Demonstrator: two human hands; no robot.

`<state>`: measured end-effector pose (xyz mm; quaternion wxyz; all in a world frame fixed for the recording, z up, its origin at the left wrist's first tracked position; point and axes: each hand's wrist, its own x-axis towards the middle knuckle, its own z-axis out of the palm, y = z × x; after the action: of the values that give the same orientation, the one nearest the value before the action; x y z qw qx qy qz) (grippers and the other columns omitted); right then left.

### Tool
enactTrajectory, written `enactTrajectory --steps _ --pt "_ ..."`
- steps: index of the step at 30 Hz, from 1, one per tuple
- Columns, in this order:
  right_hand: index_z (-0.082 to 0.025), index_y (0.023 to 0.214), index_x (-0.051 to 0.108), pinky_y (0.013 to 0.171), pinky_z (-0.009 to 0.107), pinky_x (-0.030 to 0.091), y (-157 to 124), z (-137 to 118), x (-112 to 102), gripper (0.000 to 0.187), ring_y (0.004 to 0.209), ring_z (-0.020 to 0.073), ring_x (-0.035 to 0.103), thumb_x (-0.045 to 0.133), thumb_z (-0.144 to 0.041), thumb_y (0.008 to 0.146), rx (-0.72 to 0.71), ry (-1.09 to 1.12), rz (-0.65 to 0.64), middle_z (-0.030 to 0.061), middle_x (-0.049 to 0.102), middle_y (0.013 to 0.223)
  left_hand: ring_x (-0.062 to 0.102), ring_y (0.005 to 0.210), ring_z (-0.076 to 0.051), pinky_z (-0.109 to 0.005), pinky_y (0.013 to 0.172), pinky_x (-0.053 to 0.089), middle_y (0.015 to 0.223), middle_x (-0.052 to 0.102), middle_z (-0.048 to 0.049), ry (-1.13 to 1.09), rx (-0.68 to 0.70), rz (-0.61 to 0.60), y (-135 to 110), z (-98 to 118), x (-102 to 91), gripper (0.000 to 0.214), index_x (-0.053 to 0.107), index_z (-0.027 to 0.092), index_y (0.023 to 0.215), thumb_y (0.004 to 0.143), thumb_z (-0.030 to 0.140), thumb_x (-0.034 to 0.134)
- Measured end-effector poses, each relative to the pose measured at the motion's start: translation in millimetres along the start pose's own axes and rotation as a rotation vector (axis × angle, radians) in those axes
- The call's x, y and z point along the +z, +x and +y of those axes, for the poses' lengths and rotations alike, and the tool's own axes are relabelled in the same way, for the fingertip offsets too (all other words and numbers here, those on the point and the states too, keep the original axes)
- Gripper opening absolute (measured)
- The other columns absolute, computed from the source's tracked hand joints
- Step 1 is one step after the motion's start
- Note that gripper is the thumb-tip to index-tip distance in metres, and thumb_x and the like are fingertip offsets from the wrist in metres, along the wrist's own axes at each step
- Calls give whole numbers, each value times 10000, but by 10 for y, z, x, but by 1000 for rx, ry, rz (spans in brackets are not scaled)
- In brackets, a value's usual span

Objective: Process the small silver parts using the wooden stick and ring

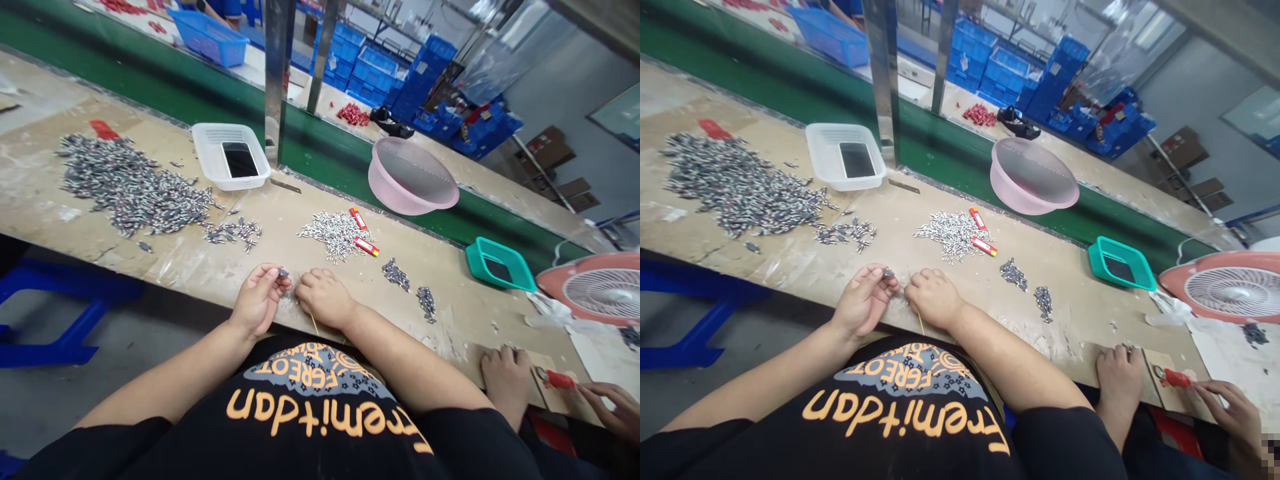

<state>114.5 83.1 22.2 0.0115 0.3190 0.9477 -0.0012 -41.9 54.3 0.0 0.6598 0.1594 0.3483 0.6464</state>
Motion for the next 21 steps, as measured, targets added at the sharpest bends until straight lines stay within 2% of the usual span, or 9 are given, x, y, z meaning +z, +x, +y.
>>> enactTrajectory --steps 4,8,14,16,19,21 --pt "-164 854 608 774 362 352 40 22 3 130 872 237 459 507 -245 871 42 -14 52 85 580 857 580 646 -91 -234 666 476 701 623 23 -18 36 25 -20 67 3 154 583 178 796 721 244 700" --pt "-179 914 612 835 346 355 -5 80 -62 123 925 222 466 495 -197 879 128 118 147 76 593 881 579 646 -90 -236 664 475 707 629 22 -30 69 27 -26 107 -22 126 592 176 805 739 228 686" --pt "-195 975 625 830 347 381 -164 65 -71 147 921 215 501 514 -210 879 35 272 148 74 621 889 579 635 -91 -228 629 475 712 628 13 -47 141 45 29 93 -106 97 594 169 813 765 221 661" --pt "-194 1026 614 849 354 395 -235 215 -46 185 933 214 526 482 -204 897 89 326 239 78 643 940 580 629 -95 -231 625 479 709 629 9 -50 144 47 43 79 -129 98 595 165 810 763 217 663" --pt "-186 1029 614 828 343 427 -342 595 3 223 887 202 568 425 -179 910 314 357 412 71 662 940 583 629 -96 -235 638 485 706 632 4 -55 146 45 54 58 -151 89 598 162 806 766 213 658" --pt "-176 976 632 831 343 429 -385 826 35 205 876 208 576 446 -172 887 400 303 415 72 665 916 584 629 -96 -236 645 486 706 635 2 -56 148 40 59 48 -157 87 600 162 807 764 210 659"
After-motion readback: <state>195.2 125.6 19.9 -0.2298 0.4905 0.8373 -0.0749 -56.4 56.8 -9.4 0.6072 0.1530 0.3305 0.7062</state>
